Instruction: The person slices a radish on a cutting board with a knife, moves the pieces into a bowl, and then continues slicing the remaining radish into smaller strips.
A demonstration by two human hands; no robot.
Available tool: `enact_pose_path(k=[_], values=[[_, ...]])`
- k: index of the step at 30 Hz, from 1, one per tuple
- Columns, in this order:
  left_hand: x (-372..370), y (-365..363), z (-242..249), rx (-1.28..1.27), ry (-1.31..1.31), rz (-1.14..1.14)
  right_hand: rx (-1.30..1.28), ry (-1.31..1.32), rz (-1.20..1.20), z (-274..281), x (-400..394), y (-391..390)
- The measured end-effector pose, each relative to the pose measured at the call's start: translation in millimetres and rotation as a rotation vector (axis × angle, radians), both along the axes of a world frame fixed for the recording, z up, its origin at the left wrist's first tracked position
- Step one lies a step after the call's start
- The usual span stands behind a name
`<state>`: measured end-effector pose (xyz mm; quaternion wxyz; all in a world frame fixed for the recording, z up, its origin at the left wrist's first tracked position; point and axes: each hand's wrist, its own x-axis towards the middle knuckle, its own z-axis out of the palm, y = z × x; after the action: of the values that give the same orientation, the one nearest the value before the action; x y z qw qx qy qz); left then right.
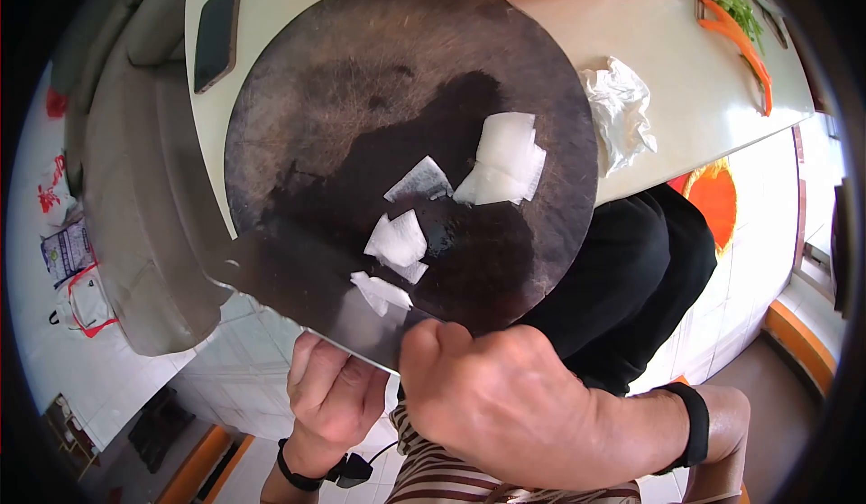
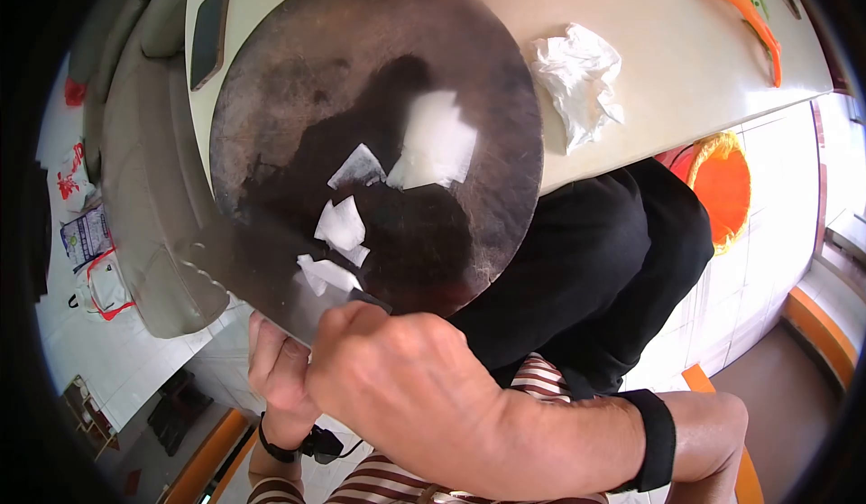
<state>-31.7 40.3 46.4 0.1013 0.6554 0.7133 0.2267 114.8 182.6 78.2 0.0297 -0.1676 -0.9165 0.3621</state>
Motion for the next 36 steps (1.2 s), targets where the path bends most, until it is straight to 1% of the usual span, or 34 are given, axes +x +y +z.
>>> enact_pose_path(k=[3, 5, 7, 8, 9, 12, 13, 14, 15, 17, 18, 19, 21, 23, 24, 25, 26, 27, 28, 29, 30, 31, 32, 33, 35, 36], values=[[1.8, 3.5, -0.9, 0.028, 0.013, -0.007, -0.053, 0.079, -0.014, -11.8, -7.6, -2.5], [3.4, 6.4, -2.2, 0.058, 0.039, 0.001, -0.027, 0.063, 0.02, -11.7, -6.6, -2.8], [4.3, 7.5, -6.0, 0.121, 0.012, 0.005, 0.078, 0.108, -0.064, -15.5, -4.3, -6.5], [5.5, 7.1, -8.3, 0.146, 0.005, 0.005, -0.044, 0.169, -0.122, -18.4, -0.3, -3.4], [8.7, 6.3, -10.4, 0.166, 0.016, 0.008, -0.12, 0.102, -0.176, -22.8, 4.2, 0.2], [17.9, 11.1, -11.9, 0.149, -0.105, 0.208, -0.142, 0.08, -0.239, -29.1, 20.3, 4.3], [18.7, 11.6, -11.0, 0.165, -0.103, 0.21, -0.225, 0.07, -0.275, -27.6, 26.0, 5.3], [18.9, 12.0, -11.1, 0.141, -0.164, 0.224, -0.308, 0.059, -0.312, -26.4, 31.2, 6.1], [18.8, 11.8, -12.2, 0.115, -0.225, 0.235, -0.294, 0.065, -0.311, -26.7, 35.8, 6.3], [16.2, 9.2, -18.1, 0.146, -0.214, 0.233, -0.423, 0.168, -0.422, -28.4, 43.4, 5.2], [14.9, 10.4, -18.3, 0.161, -0.21, 0.25, -0.53, 0.195, -0.453, -26.5, 46.5, 5.5], [13.4, 12.0, -18.6, 0.178, -0.207, 0.268, -0.518, 0.203, -0.444, -22.0, 49.3, 6.8], [6.7, 13.0, -18.0, 0.239, -0.229, 0.339, -0.963, 0.102, -0.551, -8.6, 54.3, 9.3], [-6.8, 13.5, -24.1, 0.318, -0.135, 0.402, -0.978, 0.129, -0.551, -9.4, 60.3, 8.2], [-10.5, 15.6, -22.6, 0.282, -0.167, 0.451, -1.056, 0.174, -0.583, -10.8, 62.6, 7.9], [-12.0, 18.5, -21.7, 0.294, -0.165, 0.453, -1.134, 0.219, -0.615, -12.0, 64.2, 7.7], [-13.1, 21.4, -21.1, 0.313, -0.087, 0.464, -1.221, 0.262, -0.627, -13.2, 64.7, 7.5], [-13.2, 23.4, -19.6, 0.332, -0.008, 0.475, -1.208, 0.267, -0.619, -12.2, 65.0, 7.0], [-8.3, 23.5, -12.3, 0.362, 0.074, 0.462, -1.317, 0.305, -0.637, -10.5, 65.5, 6.7], [-2.8, 23.0, -9.3, 0.378, 0.073, 0.463, -1.428, 0.34, -0.655, -9.0, 66.4, 5.3], [3.9, 21.3, -7.5, 0.412, -0.071, 0.425, -1.475, 0.354, -0.664, -7.9, 66.7, 2.7], [12.3, 19.2, -6.5, 0.447, -0.213, 0.387, -1.462, 0.354, -0.651, -9.1, 67.2, 0.0], [26.0, 17.5, -6.5, 0.364, -0.552, 0.423, -1.513, 0.366, -0.647, -11.8, 66.9, -2.9], [38.6, 18.2, -8.9, 0.318, -0.804, 0.423, -1.565, 0.377, -0.638, -13.4, 65.5, -5.8], [53.6, 23.3, 0.8, 0.25, -1.435, 0.416, -1.586, 0.366, -0.625, -17.4, 63.1, -13.9], [57.1, 25.8, 1.2, 0.277, -1.436, 0.415, -1.548, 0.343, -0.623, -18.0, 61.9, -17.7]])
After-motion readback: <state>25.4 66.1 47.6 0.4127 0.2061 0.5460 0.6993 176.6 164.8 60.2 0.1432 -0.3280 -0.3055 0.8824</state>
